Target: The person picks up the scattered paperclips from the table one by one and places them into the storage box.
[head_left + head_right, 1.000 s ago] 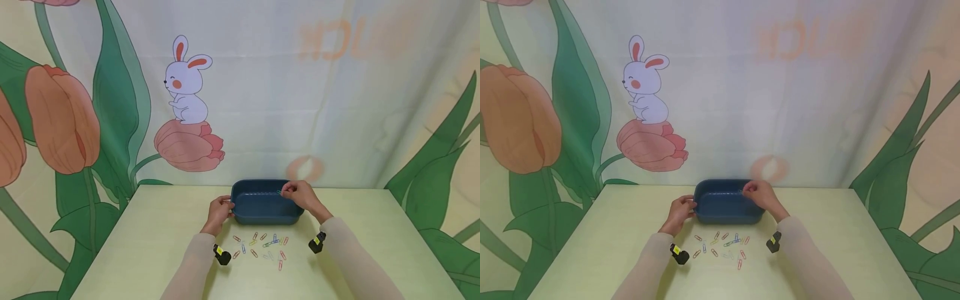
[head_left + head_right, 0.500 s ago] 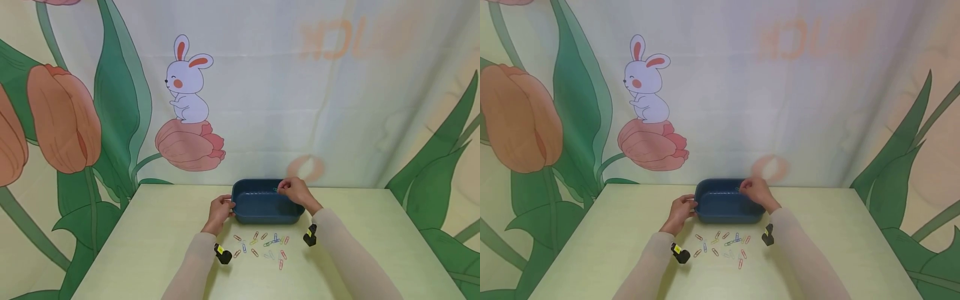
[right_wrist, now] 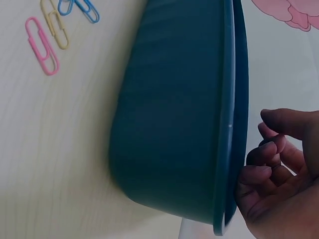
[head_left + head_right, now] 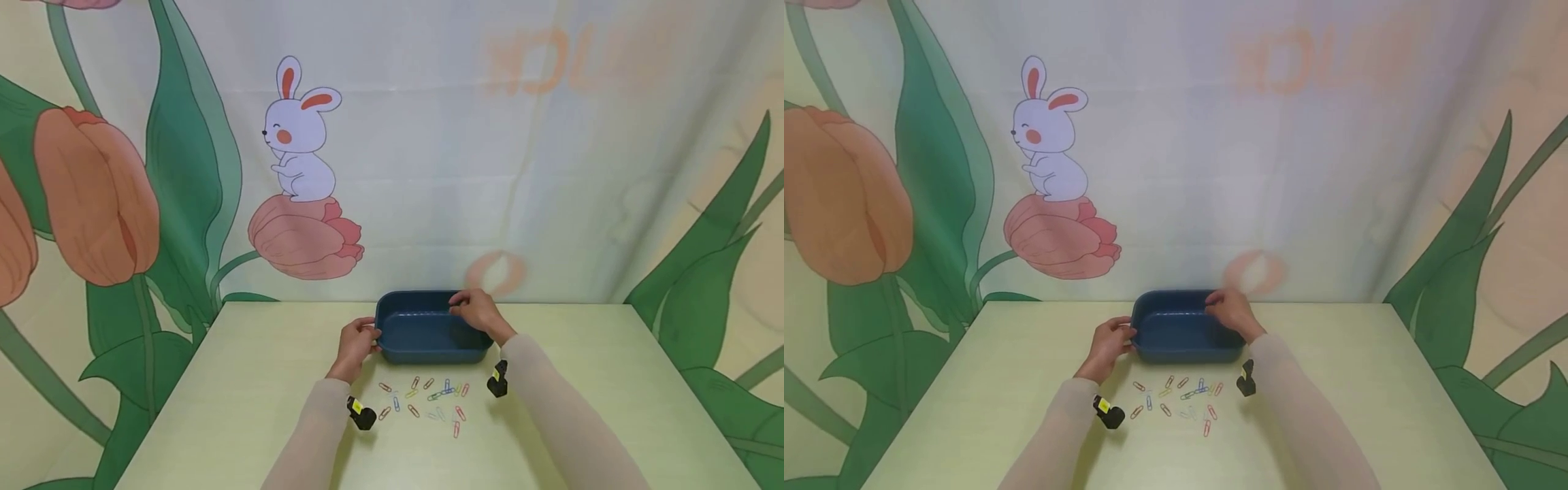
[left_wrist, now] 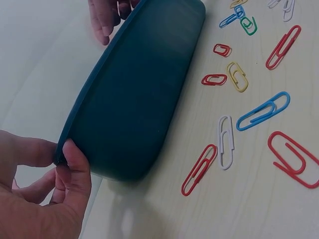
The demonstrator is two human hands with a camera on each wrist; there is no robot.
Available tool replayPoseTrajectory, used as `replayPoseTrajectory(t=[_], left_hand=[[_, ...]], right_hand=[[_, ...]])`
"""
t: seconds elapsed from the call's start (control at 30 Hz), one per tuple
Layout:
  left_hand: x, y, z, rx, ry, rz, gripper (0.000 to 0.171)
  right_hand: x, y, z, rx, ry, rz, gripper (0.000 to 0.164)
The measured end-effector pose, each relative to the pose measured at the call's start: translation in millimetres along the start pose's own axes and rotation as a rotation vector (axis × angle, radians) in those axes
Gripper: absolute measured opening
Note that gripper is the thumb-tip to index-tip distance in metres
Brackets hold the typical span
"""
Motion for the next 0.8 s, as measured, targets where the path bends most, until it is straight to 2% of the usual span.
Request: replayPoseTrajectory(t=[0.23,0.37,0.57,0.8], left_hand=[[0.3,0.3,0.6,-0.007,-0.006,0.006,0.036],[-0.7,-0.5,1.1,-0.015,-0.004,0.008,0.036],[0.8,0.1,2.8,-0.015,0.001,0.004,0.035],[-0.6,0.7,1.3,-0.001,0.015,-0.014,0.037]], right_hand=[[-0.2,3.3,1.0,0.003,0.010,0.011,0.033],[6.7,7.8,5.4,-0.011,-0.008,0.044,0.034],[20.2,18.3,7.2,0.012,-0.063,0.086,0.034],[35.2,33.1,8.3,0.002,-0.043,0.145,0.035]])
Point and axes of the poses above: each hand's wrist, its own y-axis away from the middle knuckle, its own z-axis out of the back of the hand, x = y × z, the point moved 8 cm from there along -y, towards the middle knuckle, and after that the axes turned 7 degrees about x, right-handed, at the moved point
